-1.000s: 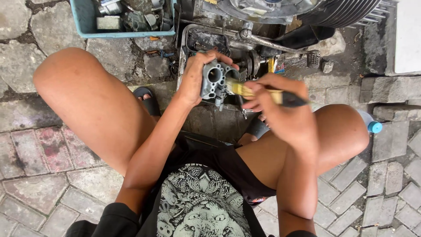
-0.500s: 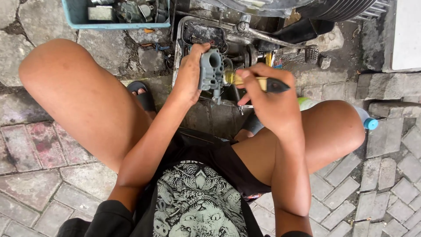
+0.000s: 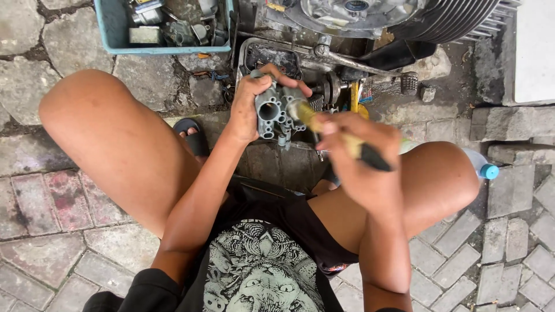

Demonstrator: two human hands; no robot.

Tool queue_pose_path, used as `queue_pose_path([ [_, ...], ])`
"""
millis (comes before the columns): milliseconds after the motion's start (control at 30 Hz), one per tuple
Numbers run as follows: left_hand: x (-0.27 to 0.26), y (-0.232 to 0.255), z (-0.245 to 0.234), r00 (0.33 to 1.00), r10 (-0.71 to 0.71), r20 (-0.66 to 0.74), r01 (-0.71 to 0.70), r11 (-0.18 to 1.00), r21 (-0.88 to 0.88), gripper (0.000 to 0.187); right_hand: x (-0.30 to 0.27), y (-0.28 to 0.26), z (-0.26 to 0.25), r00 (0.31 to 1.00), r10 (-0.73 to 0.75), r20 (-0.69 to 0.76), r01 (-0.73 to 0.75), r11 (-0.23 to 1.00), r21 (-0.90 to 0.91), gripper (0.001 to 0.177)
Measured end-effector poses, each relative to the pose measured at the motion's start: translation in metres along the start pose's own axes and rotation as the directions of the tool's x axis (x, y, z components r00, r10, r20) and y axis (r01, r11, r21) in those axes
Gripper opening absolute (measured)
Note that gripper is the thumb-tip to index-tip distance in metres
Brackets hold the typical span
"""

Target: Cleaning a motorcycle carburetor using a brush and cleaning fluid

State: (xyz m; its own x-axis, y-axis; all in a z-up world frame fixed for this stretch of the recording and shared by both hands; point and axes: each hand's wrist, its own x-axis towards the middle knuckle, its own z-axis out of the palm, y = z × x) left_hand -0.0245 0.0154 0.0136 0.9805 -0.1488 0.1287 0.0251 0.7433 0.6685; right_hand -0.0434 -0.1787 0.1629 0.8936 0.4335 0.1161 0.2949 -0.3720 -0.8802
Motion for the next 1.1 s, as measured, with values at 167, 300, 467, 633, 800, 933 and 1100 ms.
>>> queue_pose_path([
  [167, -0.001, -0.007, 0.005, 0.998, -0.065, 0.017, 0.066, 0.994, -0.086, 0.030, -0.006, -0.007, -0.010, 0.999, -0.037, 0.039, 0.041, 0.994, -0.101, 0.012],
  [300, 0.001, -0.013, 0.012, 0.989, -0.145, -0.003, 0.144, 0.985, -0.094, 0.035, -0.009, -0.005, -0.013, 0.999, 0.032, -0.044, -0.037, 0.992, -0.122, 0.008],
  [467, 0.001, -0.010, 0.014, 0.978, -0.205, -0.030, 0.201, 0.974, -0.103, 0.032, -0.005, 0.000, 0.001, 1.000, 0.014, -0.001, -0.015, 0.995, -0.097, 0.009],
  [633, 0.009, -0.017, 0.023, 0.906, -0.316, -0.280, 0.223, 0.921, -0.320, 0.038, 0.005, 0.022, -0.001, 0.963, 0.243, -0.114, -0.251, 0.966, -0.060, 0.033],
  [800, 0.008, -0.008, 0.035, 0.840, -0.439, -0.319, 0.274, 0.851, -0.449, 0.036, -0.007, -0.003, -0.035, 0.909, 0.402, 0.113, -0.392, 0.915, -0.100, 0.107],
  [933, 0.011, -0.023, 0.019, 0.791, -0.528, -0.311, 0.355, 0.809, -0.469, 0.037, -0.100, -0.017, -0.100, 0.963, 0.243, -0.117, -0.270, 0.847, -0.459, 0.074],
  [1100, 0.026, -0.030, 0.025, 0.758, -0.517, -0.397, 0.290, 0.813, -0.505, 0.041, -0.223, 0.096, -0.185, -0.287, 0.018, -0.958, -0.069, 0.997, 0.039, 0.015],
])
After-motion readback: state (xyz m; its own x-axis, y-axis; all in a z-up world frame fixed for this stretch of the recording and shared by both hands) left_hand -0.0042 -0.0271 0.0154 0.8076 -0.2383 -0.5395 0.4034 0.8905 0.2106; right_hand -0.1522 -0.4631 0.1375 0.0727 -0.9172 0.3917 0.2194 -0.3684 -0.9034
